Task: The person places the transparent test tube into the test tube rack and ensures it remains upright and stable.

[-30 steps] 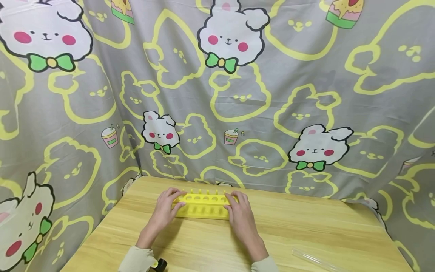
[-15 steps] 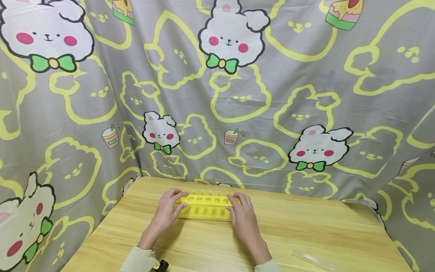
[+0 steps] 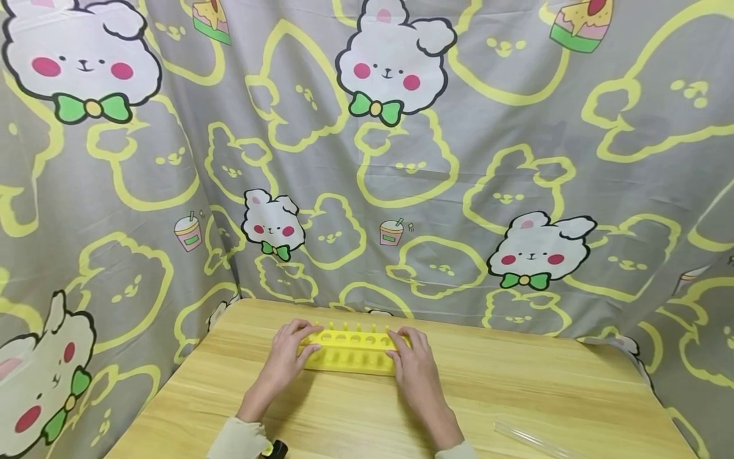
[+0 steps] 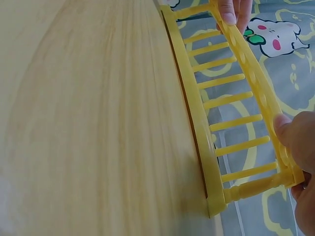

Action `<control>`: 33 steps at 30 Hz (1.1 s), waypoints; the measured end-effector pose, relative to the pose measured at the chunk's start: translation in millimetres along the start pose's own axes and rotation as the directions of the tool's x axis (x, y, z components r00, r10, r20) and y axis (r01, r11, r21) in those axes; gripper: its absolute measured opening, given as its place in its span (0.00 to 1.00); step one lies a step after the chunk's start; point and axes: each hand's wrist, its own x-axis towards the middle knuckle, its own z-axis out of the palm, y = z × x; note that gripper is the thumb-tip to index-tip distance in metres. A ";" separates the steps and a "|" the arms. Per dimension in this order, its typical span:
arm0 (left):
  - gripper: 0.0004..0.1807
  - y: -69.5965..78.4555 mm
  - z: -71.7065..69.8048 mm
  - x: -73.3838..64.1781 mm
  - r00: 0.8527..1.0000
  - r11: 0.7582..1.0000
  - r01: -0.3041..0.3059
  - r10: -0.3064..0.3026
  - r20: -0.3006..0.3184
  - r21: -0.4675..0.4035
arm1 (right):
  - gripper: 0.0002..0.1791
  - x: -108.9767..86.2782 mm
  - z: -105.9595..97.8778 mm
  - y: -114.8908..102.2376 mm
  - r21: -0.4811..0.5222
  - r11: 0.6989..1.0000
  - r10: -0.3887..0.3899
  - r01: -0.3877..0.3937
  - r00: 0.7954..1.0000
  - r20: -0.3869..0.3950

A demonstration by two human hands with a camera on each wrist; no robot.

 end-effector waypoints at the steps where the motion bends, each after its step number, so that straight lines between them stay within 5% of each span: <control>1: 0.20 0.1 0.2 -0.2 1.000 1.000 -0.001 0.001 -0.002 0.002 | 0.22 -0.2 -0.4 0.1 -0.003 1.000 -0.001 0.001 1.000 0.000; 33: 0.20 11.1 7.0 2.0 1.000 1.000 -0.005 0.005 0.011 0.000 | 0.22 -7.7 -10.8 4.4 -0.041 0.999 0.008 -0.008 1.000 -0.010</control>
